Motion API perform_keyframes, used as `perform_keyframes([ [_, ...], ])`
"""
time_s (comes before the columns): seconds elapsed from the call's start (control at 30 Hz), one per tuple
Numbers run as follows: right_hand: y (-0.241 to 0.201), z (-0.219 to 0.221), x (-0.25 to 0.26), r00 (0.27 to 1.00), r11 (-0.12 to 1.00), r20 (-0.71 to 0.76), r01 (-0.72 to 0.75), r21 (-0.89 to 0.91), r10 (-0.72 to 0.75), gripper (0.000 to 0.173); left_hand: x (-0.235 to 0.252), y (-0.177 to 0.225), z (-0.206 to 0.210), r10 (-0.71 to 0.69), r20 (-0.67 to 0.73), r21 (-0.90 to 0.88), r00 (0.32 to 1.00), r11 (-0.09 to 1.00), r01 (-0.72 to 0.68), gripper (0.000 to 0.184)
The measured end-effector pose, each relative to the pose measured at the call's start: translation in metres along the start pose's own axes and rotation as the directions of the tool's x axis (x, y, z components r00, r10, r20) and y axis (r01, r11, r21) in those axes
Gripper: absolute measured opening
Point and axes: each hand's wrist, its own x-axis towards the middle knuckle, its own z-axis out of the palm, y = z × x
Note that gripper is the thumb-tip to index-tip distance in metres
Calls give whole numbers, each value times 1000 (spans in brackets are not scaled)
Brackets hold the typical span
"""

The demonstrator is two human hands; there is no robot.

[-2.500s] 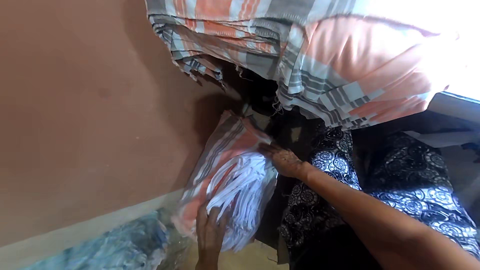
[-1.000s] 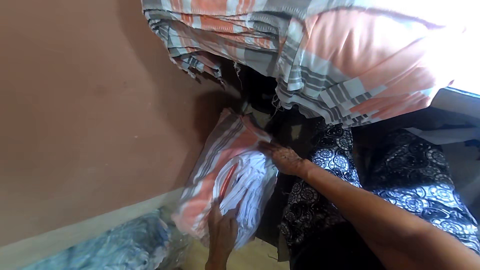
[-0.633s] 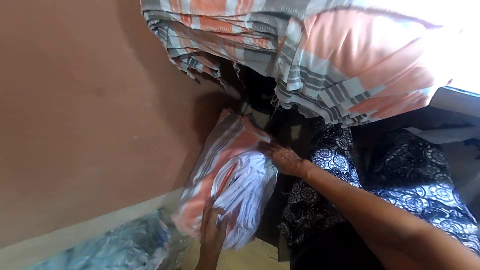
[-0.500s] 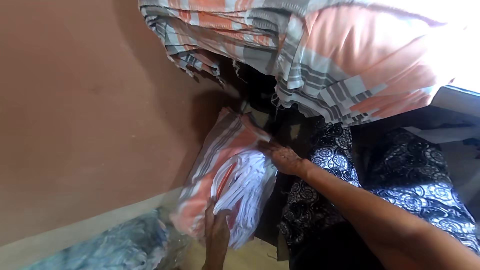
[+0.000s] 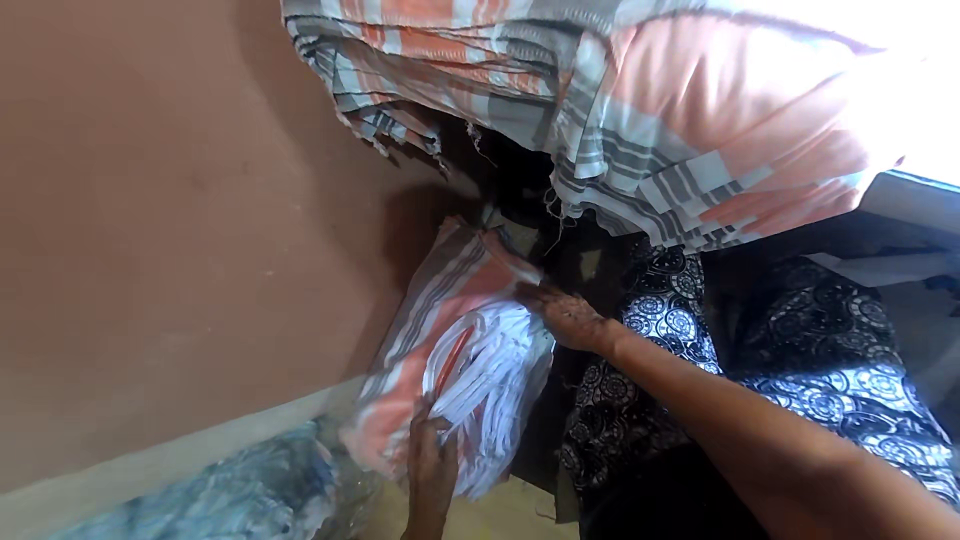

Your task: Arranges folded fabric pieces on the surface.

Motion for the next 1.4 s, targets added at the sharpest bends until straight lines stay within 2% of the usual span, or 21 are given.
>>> perform_keyframes([
  [0.07, 1, 0, 0, 1000, 1000, 3, -3, -4, 3, 69, -5, 5, 12, -22, -15, 35, 1000, 999, 23, 15],
  [0.13, 1, 0, 0, 1000, 1000, 7, -5, -7, 5, 71, -8, 11, 19, -91, 36, 47, 995, 995, 90, 18],
  [0.23, 1, 0, 1, 1000, 1000, 8, -6, -6, 6, 73, -12, 7, 22, -8, 123, 171, 992, 985, -13, 33],
  [0.3, 2, 0, 1, 1000, 1000, 18, -11, 5, 11, 75, -9, 3, 14, -1, 175, 183, 985, 983, -32, 41],
  [0.4, 4, 2, 2, 1000, 1000, -12, 13, 12, -12, 77, 1, -2, -8, -61, 264, 80, 963, 996, 42, 30],
  [0.5, 3, 1, -1, 1000, 1000, -14, 22, 7, -22, 75, 8, 1, -18, -59, 160, 48, 985, 997, 52, 20],
  [0.6, 2, 0, 0, 1000, 1000, -2, 17, 2, -17, 75, 2, 6, -5, -14, 54, 78, 998, 997, 9, 8],
  [0.83, 5, 0, 2, 1000, 999, 8, 28, -32, -28, 78, -15, 9, 31, -5, -44, 105, 999, 994, 10, 25],
  [0.97, 4, 0, 1, 999, 999, 5, 33, -33, -32, 79, -14, 8, 31, -35, 6, 99, 999, 994, 34, 32],
  [1.07, 4, -1, 1, 1000, 999, 20, 22, -38, -21, 82, -12, 11, 25, -62, 140, 195, 988, 980, 34, 23],
  [1.17, 4, -2, 1, 1000, 999, 25, 16, -29, -15, 81, -4, 12, 10, -91, 207, 168, 974, 984, 56, 37],
  [1.23, 4, -1, 0, 1000, 999, 16, 20, -27, -20, 81, -1, 10, 0, -104, 175, 62, 979, 994, 94, 31],
  [1.27, 5, -1, 0, 1000, 1000, 9, 22, -20, -22, 81, -1, 7, -1, -63, 117, 42, 991, 997, 59, 26],
  [1.33, 5, 1, 0, 1000, 1000, 3, 17, 1, -17, 80, -3, 5, 1, -28, 60, 32, 998, 999, 26, 16],
  [1.4, 5, 1, 1, 1000, 1000, -4, 15, 21, -15, 77, -8, 11, 10, -51, 46, 36, 998, 998, 49, 11],
])
